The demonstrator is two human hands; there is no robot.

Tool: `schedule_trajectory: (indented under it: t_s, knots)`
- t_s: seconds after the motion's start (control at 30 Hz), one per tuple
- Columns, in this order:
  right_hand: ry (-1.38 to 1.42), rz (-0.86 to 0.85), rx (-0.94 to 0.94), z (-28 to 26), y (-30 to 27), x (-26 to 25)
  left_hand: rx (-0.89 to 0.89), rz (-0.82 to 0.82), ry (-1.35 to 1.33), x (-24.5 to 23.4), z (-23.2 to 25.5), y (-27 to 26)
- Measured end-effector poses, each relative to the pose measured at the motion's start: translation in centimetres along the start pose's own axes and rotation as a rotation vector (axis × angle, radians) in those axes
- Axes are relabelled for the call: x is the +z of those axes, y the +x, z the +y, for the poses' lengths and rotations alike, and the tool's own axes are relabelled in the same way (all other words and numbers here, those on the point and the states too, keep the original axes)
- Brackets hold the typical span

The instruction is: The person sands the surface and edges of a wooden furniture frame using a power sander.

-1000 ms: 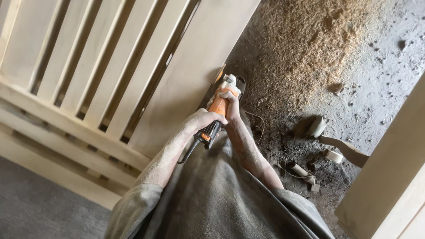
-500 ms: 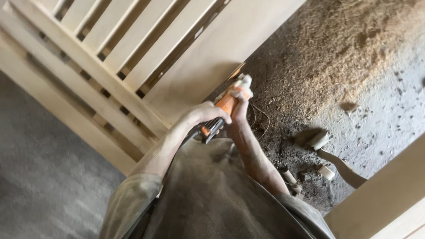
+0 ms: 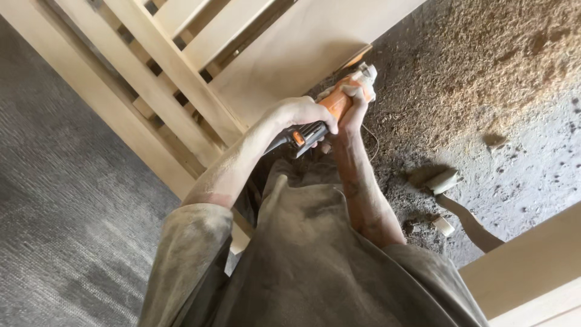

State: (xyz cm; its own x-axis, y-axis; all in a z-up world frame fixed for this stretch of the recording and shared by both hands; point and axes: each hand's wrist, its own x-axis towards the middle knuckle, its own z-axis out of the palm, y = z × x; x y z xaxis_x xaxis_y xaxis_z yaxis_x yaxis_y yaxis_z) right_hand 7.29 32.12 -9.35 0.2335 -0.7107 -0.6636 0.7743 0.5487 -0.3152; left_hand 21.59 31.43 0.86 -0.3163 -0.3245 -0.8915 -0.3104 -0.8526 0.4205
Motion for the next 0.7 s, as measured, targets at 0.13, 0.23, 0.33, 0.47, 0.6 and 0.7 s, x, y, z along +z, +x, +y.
schedule_trajectory:
  t_s: [0.13, 0.23, 0.33, 0.47, 0.6, 0.7]
  knots:
    - [0.099, 0.008, 0.078, 2.3, -1.8, 0.9, -0.057, 0.106, 0.057, 0.2, -1.9, -3.0]
    - [0.119, -0.006, 0.087, 4.0, -3.2, 1.0, -0.031, 0.117, 0.071, 0.1, -3.5, -4.5]
    - [0.086, -0.034, 0.034, 5.6, -4.2, 1.1, 0.000, 0.111, 0.044, 0.0, -5.3, -5.6]
    - [0.116, -0.015, 0.035, 7.6, -5.2, 1.4, -0.011, 0.123, 0.061, -0.4, -7.1, -6.1]
    - [0.070, 0.008, 0.002, 9.9, -6.4, 1.3, -0.003, 0.114, 0.040, -0.7, -9.8, -6.5]
    - [-0.053, -0.022, -0.055, 11.1, -6.9, 0.1, -0.001, 0.122, 0.067, -0.7, -12.2, -6.7]
